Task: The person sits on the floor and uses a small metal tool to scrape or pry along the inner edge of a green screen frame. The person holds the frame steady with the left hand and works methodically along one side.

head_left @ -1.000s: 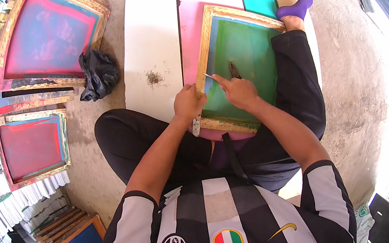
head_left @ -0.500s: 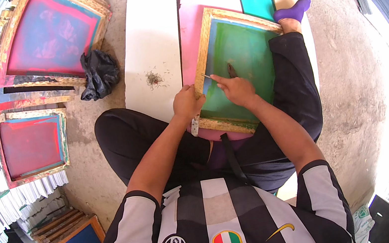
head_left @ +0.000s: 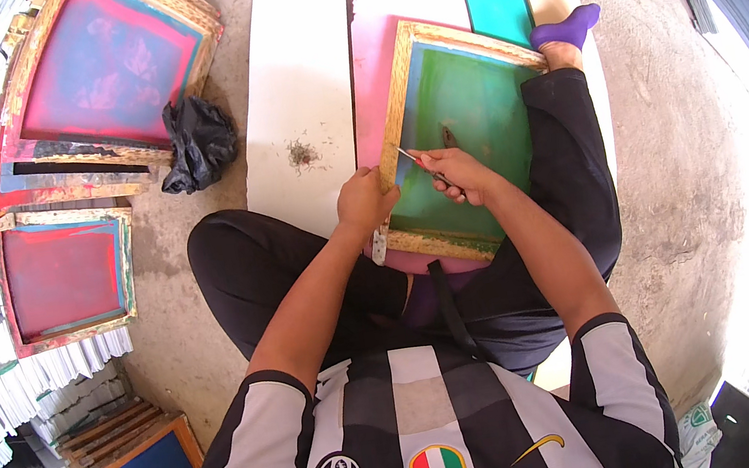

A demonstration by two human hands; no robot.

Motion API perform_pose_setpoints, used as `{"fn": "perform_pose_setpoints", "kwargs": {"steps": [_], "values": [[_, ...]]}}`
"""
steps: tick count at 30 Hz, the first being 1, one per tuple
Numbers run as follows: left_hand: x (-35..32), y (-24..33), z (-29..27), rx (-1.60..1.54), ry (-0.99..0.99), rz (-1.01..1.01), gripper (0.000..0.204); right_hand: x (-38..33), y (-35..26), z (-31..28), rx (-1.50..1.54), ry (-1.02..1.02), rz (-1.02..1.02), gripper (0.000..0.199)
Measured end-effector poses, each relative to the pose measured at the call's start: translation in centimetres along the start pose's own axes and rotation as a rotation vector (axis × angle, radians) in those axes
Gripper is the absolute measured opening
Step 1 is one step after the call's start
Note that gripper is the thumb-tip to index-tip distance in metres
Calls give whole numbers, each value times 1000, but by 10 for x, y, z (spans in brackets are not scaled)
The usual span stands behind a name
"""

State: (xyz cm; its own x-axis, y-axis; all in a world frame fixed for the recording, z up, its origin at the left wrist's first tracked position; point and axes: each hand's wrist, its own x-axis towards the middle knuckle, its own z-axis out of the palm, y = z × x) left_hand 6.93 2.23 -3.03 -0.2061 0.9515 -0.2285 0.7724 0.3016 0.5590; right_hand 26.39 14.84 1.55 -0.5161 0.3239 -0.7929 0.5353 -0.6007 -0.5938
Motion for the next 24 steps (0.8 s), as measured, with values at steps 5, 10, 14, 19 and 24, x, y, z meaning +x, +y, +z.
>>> {"fn": "perform_pose_setpoints", "kwargs": {"steps": [5, 10, 14, 19, 24], "values": [[0, 2, 4, -31, 19, -29, 44, 17, 47, -10, -844, 431, -672, 43], [-2, 10, 1, -24, 58, -83, 47, -18, 11, 9, -1065, 434, -365, 42], [3, 12, -1, -8, 11, -103, 46, -22, 6, 11, -1129, 465, -361, 40], [4, 3, 8, -1, 35, -51, 41, -24, -2, 32, -1333, 501, -301, 43], [7, 5, 14, 17, 73, -55, 37, 6, 27, 9, -880, 399, -453, 44]]}}
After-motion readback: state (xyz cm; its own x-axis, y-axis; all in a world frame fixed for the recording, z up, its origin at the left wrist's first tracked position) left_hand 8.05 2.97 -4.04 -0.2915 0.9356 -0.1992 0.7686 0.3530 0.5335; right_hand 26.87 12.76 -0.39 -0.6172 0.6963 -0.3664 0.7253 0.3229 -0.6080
